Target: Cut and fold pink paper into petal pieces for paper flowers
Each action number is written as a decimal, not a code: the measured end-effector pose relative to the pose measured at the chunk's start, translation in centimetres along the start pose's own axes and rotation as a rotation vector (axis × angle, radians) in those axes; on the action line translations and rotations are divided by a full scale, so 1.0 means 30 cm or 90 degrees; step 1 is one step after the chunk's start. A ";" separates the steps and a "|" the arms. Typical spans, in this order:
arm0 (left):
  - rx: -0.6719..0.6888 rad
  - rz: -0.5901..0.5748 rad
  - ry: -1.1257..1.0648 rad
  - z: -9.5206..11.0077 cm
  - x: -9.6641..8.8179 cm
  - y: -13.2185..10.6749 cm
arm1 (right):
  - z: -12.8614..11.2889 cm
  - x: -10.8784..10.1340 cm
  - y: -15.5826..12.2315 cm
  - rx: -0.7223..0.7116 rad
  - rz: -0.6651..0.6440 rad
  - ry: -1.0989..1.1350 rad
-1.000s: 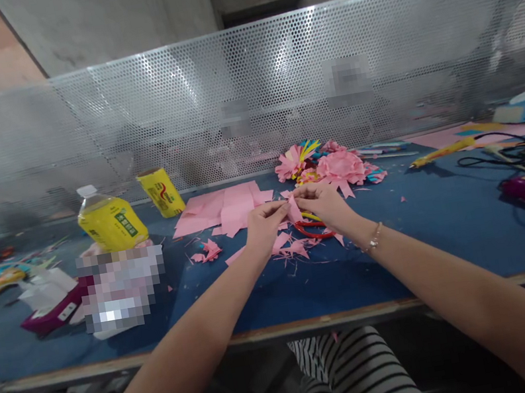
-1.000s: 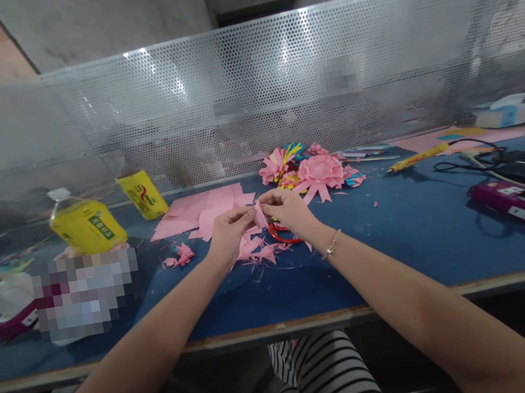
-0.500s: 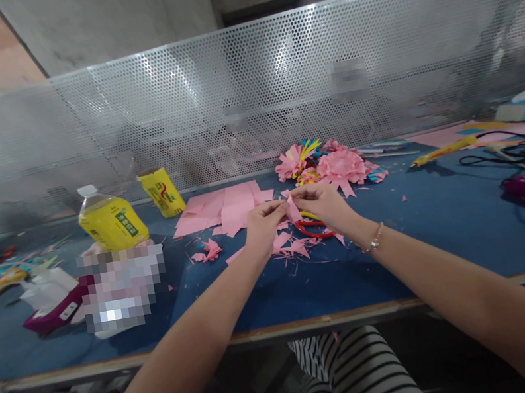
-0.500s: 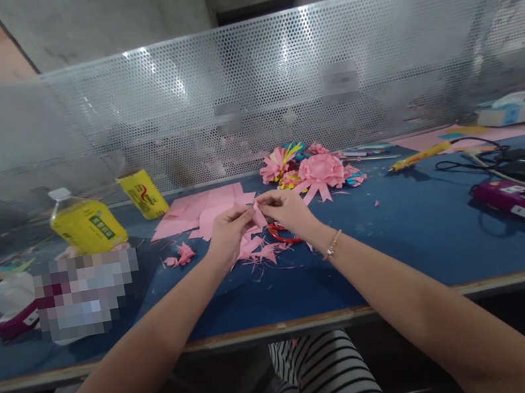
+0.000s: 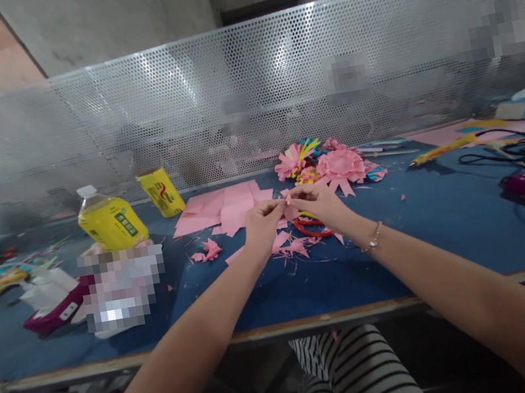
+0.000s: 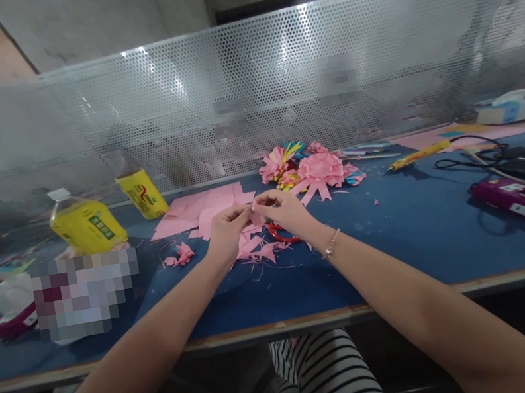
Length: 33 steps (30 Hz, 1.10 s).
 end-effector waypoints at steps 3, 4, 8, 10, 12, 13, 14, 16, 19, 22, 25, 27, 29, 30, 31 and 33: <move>0.015 -0.003 0.010 0.003 0.004 -0.002 | -0.005 0.008 0.002 -0.011 -0.003 -0.031; 0.020 -0.006 0.011 0.002 0.005 -0.002 | -0.006 0.008 0.002 -0.009 0.004 -0.036; 0.035 -0.011 0.059 0.003 0.006 0.000 | -0.002 0.005 0.002 0.009 0.035 0.002; 0.041 -0.015 0.088 0.008 0.006 0.000 | 0.007 0.006 0.002 0.016 0.041 0.040; 0.039 -0.024 0.107 0.013 0.008 -0.001 | 0.021 0.007 0.003 0.023 0.049 0.070; 0.036 -0.026 0.116 0.015 0.009 -0.001 | 0.029 0.007 0.003 0.026 0.055 0.080; 0.033 -0.026 0.128 0.017 0.009 -0.002 | 0.036 0.006 0.004 0.030 0.059 0.087; 0.031 -0.021 0.146 0.023 0.010 -0.002 | 0.050 0.006 0.006 0.039 0.069 0.095; 0.022 -0.027 0.138 0.025 0.018 -0.001 | 0.061 0.006 0.007 0.060 0.079 0.128; 0.009 -0.042 0.100 0.017 0.027 0.002 | 0.062 0.005 0.005 0.079 0.088 0.175; 0.010 -0.059 0.082 0.006 0.033 0.005 | 0.060 0.004 0.005 0.085 0.079 0.183; 0.004 -0.063 0.077 -0.005 0.032 0.007 | 0.062 0.003 0.007 0.085 0.063 0.176; -0.009 -0.065 0.060 -0.018 0.029 0.009 | 0.067 0.002 0.011 0.083 0.049 0.169; -0.016 -0.066 0.046 -0.024 0.029 0.009 | 0.070 0.001 0.013 0.082 0.040 0.164; -0.023 -0.071 0.031 -0.029 0.030 0.010 | 0.072 0.000 0.015 0.080 0.031 0.161; -0.037 -0.082 0.001 -0.035 0.035 0.011 | 0.075 -0.001 0.018 0.074 0.011 0.155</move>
Point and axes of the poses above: each hand's wrist, its own y-axis towards the middle knuckle, its own x-axis out of the palm, z = x × y, the point moved 6 cm from there along y, towards the middle knuckle, and after that the axes turned 1 degree about -y, right-handed, at the moved point
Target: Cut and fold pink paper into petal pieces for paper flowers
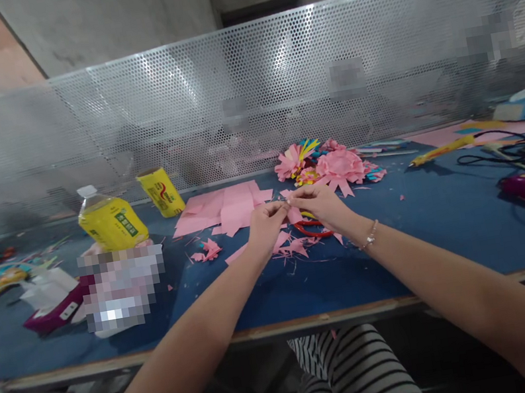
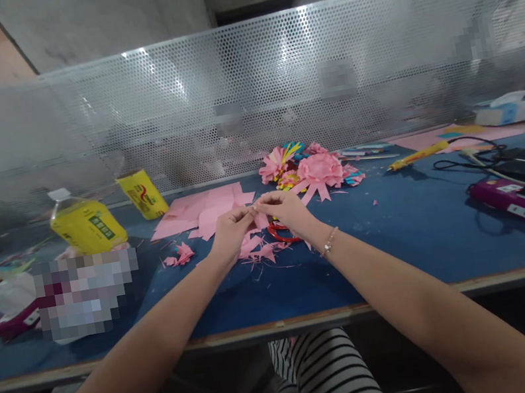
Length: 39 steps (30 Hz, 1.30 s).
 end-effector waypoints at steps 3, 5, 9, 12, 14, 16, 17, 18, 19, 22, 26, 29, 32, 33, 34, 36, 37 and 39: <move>-0.015 -0.008 -0.028 -0.002 0.007 0.001 | 0.003 -0.006 0.002 0.000 -0.013 -0.014; -0.019 -0.003 -0.030 0.001 0.008 -0.001 | 0.008 -0.011 0.004 0.005 -0.013 -0.028; -0.016 -0.002 -0.014 0.012 0.010 -0.007 | 0.016 -0.017 0.007 0.004 -0.002 -0.045; -0.008 0.013 0.020 0.021 0.005 -0.007 | 0.013 -0.014 0.004 0.004 0.014 -0.028; -0.005 0.023 0.046 0.021 0.001 -0.004 | 0.010 -0.008 -0.002 0.016 0.026 0.008; -0.002 0.024 0.061 0.016 -0.001 0.002 | 0.006 0.001 -0.010 0.032 0.039 0.050; -0.001 0.023 0.064 0.012 -0.003 0.004 | 0.004 0.004 -0.013 0.037 0.045 0.064; 0.000 0.019 0.066 0.007 -0.003 0.007 | 0.002 0.005 -0.015 0.040 0.052 0.071; 0.003 0.014 0.069 0.003 -0.004 0.008 | -0.001 0.003 -0.016 0.040 0.059 0.074; 0.013 -0.002 0.084 -0.005 -0.007 0.008 | -0.006 -0.025 -0.011 0.028 0.095 0.055; 0.022 0.023 0.069 -0.008 -0.022 0.008 | -0.007 -0.074 0.002 0.020 0.132 -0.008; 0.053 0.047 0.085 -0.002 -0.033 0.013 | 0.030 -0.059 0.003 0.127 0.086 0.020; 0.075 0.055 0.095 0.008 -0.037 0.015 | 0.060 -0.013 -0.017 0.258 0.026 0.096; 0.074 0.057 0.091 0.011 -0.038 0.013 | 0.062 0.005 -0.026 0.291 -0.002 0.123; 0.070 0.059 0.088 0.014 -0.039 0.011 | 0.060 0.022 -0.034 0.313 -0.031 0.147; 0.058 0.067 0.076 0.023 -0.039 0.006 | 0.045 0.046 -0.043 0.319 -0.082 0.178; 0.049 0.071 0.057 0.026 -0.038 0.003 | 0.035 0.050 -0.043 0.307 -0.093 0.184; 0.029 0.060 -0.011 0.028 -0.030 0.000 | 0.019 0.048 -0.038 0.267 -0.094 0.186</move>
Point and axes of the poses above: each hand's wrist, its own y-axis towards the middle knuckle, its own x-axis out of the palm, z = x × y, the point moved 6 cm from there along y, towards the middle knuckle, and after that the axes turned 1 degree about -y, right-handed, at the moved point
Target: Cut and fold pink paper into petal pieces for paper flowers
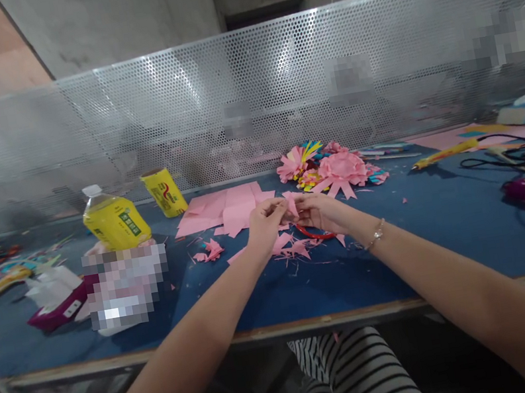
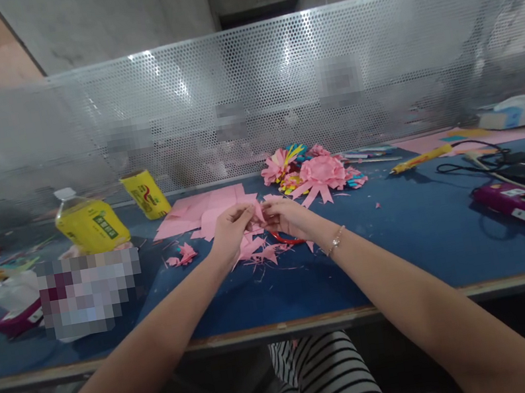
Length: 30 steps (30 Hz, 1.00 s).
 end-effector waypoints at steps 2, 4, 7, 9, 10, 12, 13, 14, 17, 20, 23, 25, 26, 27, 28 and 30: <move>-0.018 -0.025 -0.076 0.000 0.014 -0.003 | -0.011 -0.008 0.004 -0.041 0.013 -0.004; -0.032 -0.038 -0.125 -0.001 0.025 -0.005 | -0.018 -0.022 0.011 -0.090 0.031 -0.020; -0.063 -0.023 -0.148 -0.008 0.026 -0.009 | -0.030 -0.043 0.019 -0.174 0.060 -0.113; -0.074 -0.017 -0.131 -0.009 0.026 -0.013 | -0.047 -0.055 0.017 -0.237 0.089 -0.219; -0.074 -0.014 -0.117 -0.009 0.024 -0.013 | -0.059 -0.058 0.013 -0.272 0.107 -0.276; -0.069 0.001 -0.095 -0.009 0.018 -0.014 | -0.087 -0.057 -0.001 -0.344 0.141 -0.381; -0.069 0.010 -0.090 -0.010 0.014 -0.013 | -0.101 -0.053 -0.011 -0.380 0.158 -0.430; -0.071 0.016 -0.086 -0.013 0.011 -0.013 | -0.116 -0.047 -0.022 -0.417 0.176 -0.479; -0.075 0.006 -0.049 -0.021 0.010 -0.009 | -0.147 -0.017 -0.057 -0.515 0.210 -0.613; -0.052 -0.013 -0.008 -0.019 0.013 -0.006 | -0.161 0.007 -0.084 -0.583 0.229 -0.678; -0.027 -0.017 -0.011 -0.012 0.015 -0.005 | -0.162 0.019 -0.099 -0.609 0.234 -0.677; -0.029 -0.019 -0.023 -0.009 0.018 -0.007 | -0.160 0.024 -0.101 -0.602 0.223 -0.660; -0.035 -0.016 -0.028 -0.008 0.019 -0.008 | -0.159 0.025 -0.101 -0.595 0.217 -0.648; -0.043 -0.011 -0.033 -0.007 0.019 -0.010 | -0.158 0.026 -0.100 -0.588 0.211 -0.634; -0.052 -0.002 -0.038 -0.006 0.018 -0.012 | -0.157 0.026 -0.100 -0.581 0.206 -0.619; -0.069 0.012 -0.047 -0.006 0.017 -0.016 | -0.155 0.024 -0.098 -0.567 0.201 -0.590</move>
Point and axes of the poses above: each hand's wrist, its own y-axis towards the middle knuckle, its own x-axis out of the palm, z = x × y, the point moved 6 cm from there along y, towards the middle knuckle, and after that the axes turned 1 degree about -y, right-handed, at the moved point
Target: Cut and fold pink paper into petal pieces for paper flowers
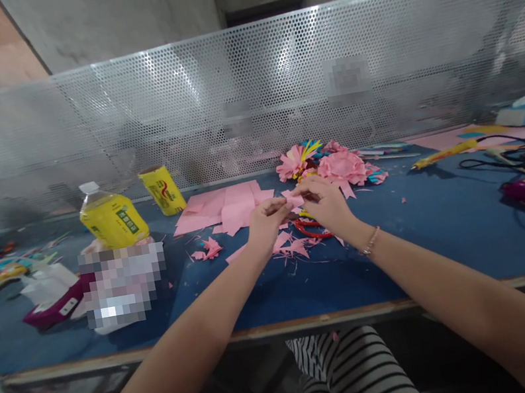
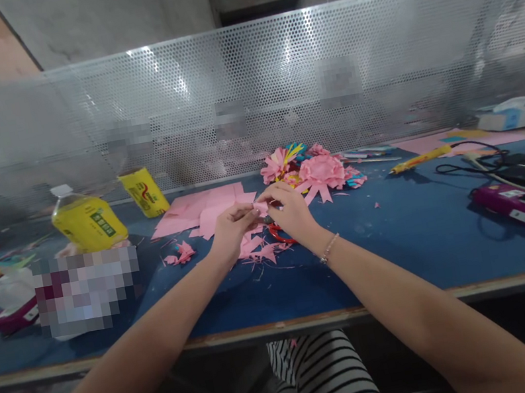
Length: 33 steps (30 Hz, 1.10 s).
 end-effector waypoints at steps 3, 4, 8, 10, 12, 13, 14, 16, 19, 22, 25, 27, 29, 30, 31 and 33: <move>-0.009 -0.006 -0.023 0.000 0.004 -0.005 | 0.004 0.003 0.000 0.014 -0.002 0.031; -0.008 -0.010 -0.030 0.000 0.004 -0.005 | 0.005 0.005 0.000 0.016 -0.002 0.040; -0.006 -0.004 -0.029 -0.001 -0.001 -0.004 | 0.011 0.009 0.002 0.039 0.000 0.067; 0.004 0.005 -0.023 0.002 -0.004 -0.004 | 0.013 0.010 0.001 0.053 -0.002 0.076; 0.021 0.005 -0.028 0.007 -0.003 -0.004 | 0.013 0.009 0.001 0.059 0.002 0.086; 0.030 0.001 -0.033 0.010 -0.001 -0.005 | 0.013 0.008 0.001 0.061 0.005 0.091; 0.039 -0.007 -0.039 0.012 0.002 -0.005 | 0.014 0.008 0.000 0.063 0.007 0.094; 0.055 -0.025 -0.051 0.014 0.007 -0.006 | 0.018 0.009 0.000 0.070 0.008 0.093; 0.074 -0.043 -0.066 0.012 0.011 -0.004 | 0.030 0.011 0.000 0.087 0.010 0.080; 0.078 -0.036 -0.073 0.005 0.006 0.001 | 0.041 0.015 0.001 0.102 0.002 0.076; 0.076 -0.024 -0.079 0.004 0.001 0.004 | 0.047 0.021 0.002 0.105 -0.017 0.081; 0.076 -0.020 -0.081 0.005 -0.001 0.003 | 0.050 0.023 0.003 0.102 -0.025 0.087; 0.077 -0.018 -0.083 0.007 -0.001 0.002 | 0.052 0.024 0.005 0.094 -0.024 0.095; 0.077 -0.016 -0.085 0.008 -0.002 0.002 | 0.052 0.024 0.005 0.089 -0.022 0.101; 0.076 -0.014 -0.088 0.008 -0.002 0.002 | 0.052 0.024 0.006 0.086 -0.021 0.105; 0.072 -0.008 -0.095 0.006 -0.004 0.004 | 0.052 0.023 0.007 0.082 -0.019 0.105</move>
Point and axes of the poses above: each hand's wrist, its own y-axis towards the middle knuckle, its own x-axis out of the palm, z = x × y, the point moved 6 cm from there along y, towards the middle knuckle, and after that the axes turned 1 degree about -y, right-handed, at the moved point
